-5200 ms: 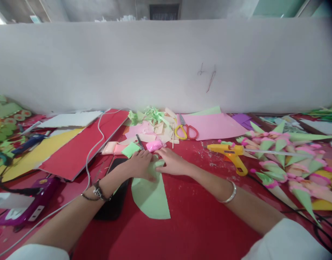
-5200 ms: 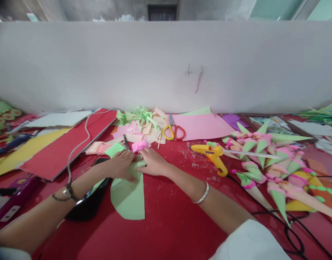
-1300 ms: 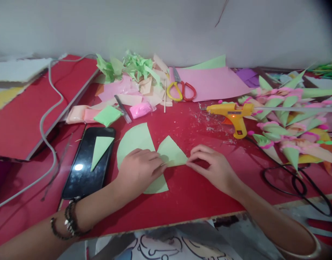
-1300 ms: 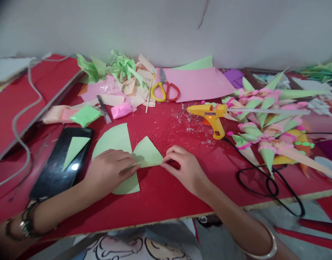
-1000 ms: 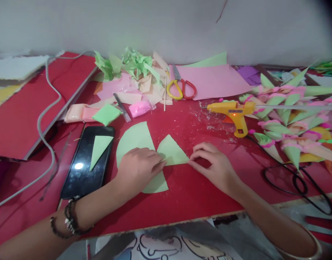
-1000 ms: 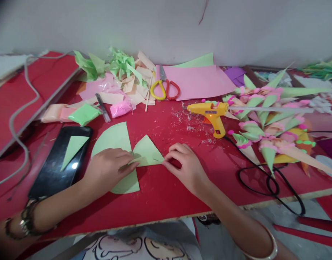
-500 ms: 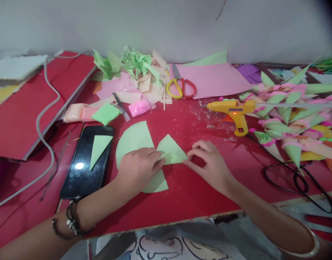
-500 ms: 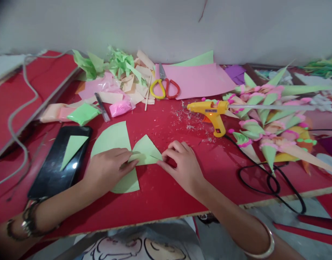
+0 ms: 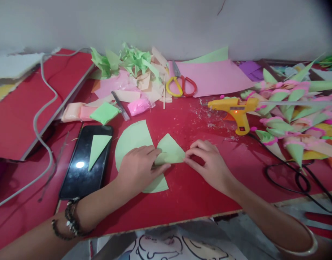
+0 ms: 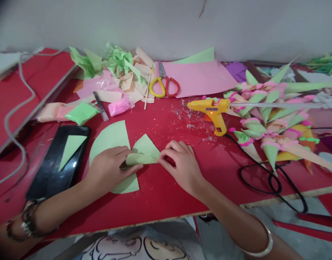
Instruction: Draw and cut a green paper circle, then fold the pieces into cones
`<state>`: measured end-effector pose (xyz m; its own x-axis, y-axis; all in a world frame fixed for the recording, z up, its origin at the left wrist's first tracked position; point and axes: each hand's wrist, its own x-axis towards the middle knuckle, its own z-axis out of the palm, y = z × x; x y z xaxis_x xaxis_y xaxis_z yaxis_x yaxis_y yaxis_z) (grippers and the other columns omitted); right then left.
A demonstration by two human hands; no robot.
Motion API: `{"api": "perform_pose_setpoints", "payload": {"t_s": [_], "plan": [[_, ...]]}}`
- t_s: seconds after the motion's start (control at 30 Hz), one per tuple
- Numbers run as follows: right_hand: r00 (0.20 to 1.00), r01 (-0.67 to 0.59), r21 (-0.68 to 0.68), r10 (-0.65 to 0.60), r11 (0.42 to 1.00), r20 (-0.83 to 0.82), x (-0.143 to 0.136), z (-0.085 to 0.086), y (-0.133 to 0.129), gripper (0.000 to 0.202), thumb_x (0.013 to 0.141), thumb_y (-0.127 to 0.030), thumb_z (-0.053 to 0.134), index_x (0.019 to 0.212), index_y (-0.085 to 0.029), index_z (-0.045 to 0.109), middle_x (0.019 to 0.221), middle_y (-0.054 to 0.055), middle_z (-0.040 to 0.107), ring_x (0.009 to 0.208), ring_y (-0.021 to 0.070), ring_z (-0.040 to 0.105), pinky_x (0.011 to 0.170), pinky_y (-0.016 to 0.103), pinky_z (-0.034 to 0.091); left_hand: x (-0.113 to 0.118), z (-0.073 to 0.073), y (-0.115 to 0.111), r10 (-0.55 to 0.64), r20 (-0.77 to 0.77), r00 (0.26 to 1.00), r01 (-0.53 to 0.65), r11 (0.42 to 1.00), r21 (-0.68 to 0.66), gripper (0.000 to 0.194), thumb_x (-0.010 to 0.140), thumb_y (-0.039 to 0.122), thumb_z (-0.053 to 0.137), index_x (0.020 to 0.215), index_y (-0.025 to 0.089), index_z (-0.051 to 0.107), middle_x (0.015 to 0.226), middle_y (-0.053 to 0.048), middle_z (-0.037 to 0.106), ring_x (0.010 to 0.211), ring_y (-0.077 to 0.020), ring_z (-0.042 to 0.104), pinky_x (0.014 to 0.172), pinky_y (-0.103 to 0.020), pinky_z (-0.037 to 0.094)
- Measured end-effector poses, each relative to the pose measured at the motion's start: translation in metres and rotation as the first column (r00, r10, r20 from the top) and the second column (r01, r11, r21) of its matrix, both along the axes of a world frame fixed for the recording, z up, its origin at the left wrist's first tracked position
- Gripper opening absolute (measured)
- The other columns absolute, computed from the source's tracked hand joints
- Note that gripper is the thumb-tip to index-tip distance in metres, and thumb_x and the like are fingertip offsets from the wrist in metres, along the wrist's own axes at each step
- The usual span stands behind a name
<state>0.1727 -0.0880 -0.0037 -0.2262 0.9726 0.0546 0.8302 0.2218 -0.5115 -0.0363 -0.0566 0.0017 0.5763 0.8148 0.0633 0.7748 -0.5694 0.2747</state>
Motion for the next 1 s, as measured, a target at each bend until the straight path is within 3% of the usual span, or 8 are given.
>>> {"api": "perform_pose_setpoints", "payload": {"t_s": [0.67,1.0], "plan": [[0.999,0.038,0.026,-0.037,0.999,-0.023,-0.0013,-0.0007,0.0007,0.013,0.080,-0.026,0.052,0.068,-0.021,0.051,0.078,0.002,0.054,0.077,0.0182,0.051,0.071,0.034,0.037,0.0047,0.0012,0.0025,-0.001,-0.114,0.993,0.005,0.999,0.042,0.032,0.085,0.032,0.042,0.057,0.018,0.047,0.055,-0.001,0.050,0.054,-0.0149,0.048,0.052,-0.027,0.031],[0.997,0.058,0.023,-0.059,0.998,0.047,0.0056,-0.0003,-0.0022,0.007,0.077,-0.019,0.050,0.072,-0.021,0.046,0.080,0.003,0.054,0.078,0.0197,0.050,0.072,0.036,0.037,0.0060,0.0012,0.0027,0.006,-0.166,0.986,-0.002,1.000,0.027,0.024,0.083,0.033,0.046,0.066,0.017,0.054,0.058,-0.002,0.055,0.057,-0.0179,0.053,0.053,-0.028,0.035]]}}
